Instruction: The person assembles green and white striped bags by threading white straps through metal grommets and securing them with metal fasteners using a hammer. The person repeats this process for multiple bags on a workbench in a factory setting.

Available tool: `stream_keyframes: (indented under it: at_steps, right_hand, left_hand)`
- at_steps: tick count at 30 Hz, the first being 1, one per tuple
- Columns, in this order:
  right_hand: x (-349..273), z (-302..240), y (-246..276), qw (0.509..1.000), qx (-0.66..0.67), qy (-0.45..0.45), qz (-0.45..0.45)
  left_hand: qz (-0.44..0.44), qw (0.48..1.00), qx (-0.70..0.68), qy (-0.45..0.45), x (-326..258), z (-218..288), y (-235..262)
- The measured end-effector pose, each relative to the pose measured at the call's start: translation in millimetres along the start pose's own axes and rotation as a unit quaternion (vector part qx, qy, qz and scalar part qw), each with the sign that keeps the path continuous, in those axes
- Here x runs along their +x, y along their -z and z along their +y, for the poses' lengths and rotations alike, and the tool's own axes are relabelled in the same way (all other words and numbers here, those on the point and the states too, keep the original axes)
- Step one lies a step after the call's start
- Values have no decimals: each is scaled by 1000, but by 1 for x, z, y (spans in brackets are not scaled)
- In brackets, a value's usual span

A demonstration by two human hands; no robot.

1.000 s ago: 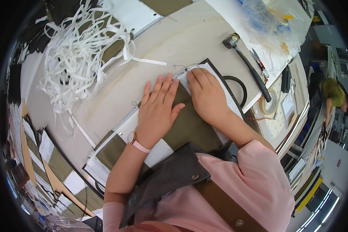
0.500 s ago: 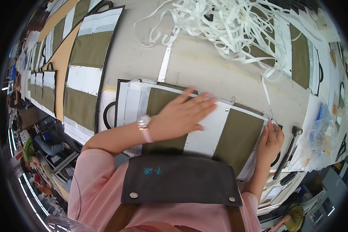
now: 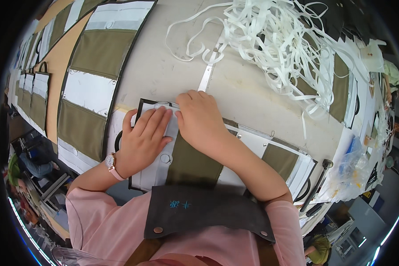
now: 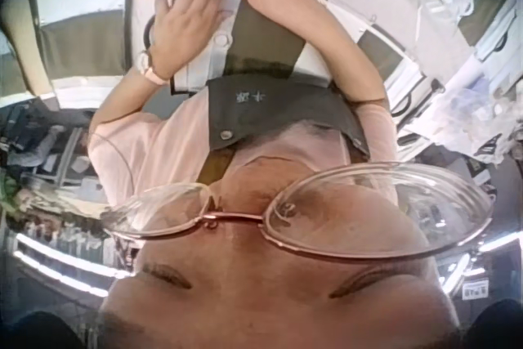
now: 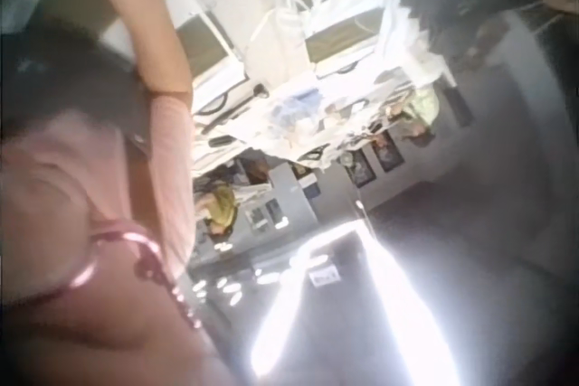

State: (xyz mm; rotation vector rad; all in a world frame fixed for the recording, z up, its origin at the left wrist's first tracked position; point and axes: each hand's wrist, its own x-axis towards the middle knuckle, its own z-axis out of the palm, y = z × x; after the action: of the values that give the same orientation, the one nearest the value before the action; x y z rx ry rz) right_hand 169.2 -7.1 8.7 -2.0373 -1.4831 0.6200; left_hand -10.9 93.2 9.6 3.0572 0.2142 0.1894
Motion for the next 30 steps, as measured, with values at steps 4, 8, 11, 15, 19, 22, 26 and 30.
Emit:
stream_keyframes:
  at_steps: [4,8,11,15,19,22,26,30]
  right_hand:
    - [2,2,-22,996,-19,35,75]
    - [1,4,-23,995,-11,40,86]
    - [8,-2,-9,999,-9,20,26]
    - [25,-13,15,988,96,-69,-100]
    - [20,-9,2,984,146,-89,-54]
    - [10,-3,-21,996,42,24,71]
    - [7,4,-30,990,33,81,113]
    - [11,-3,-34,988,10,90,124]
  left_hand:
    - [-16,1000,-15,-21,2,-10,-1]
    - [-36,998,-10,-51,2,-19,-3]
    - [-18,997,-2,-79,0,-27,-4]
    - [30,996,5,-86,-5,-29,-9]
    - [35,995,6,-89,-4,-29,-9]
    - [14,996,5,-83,-1,-29,-8]
    - [17,997,-23,-76,-2,-29,-8]
    - [31,996,-47,-76,-3,-30,-6]
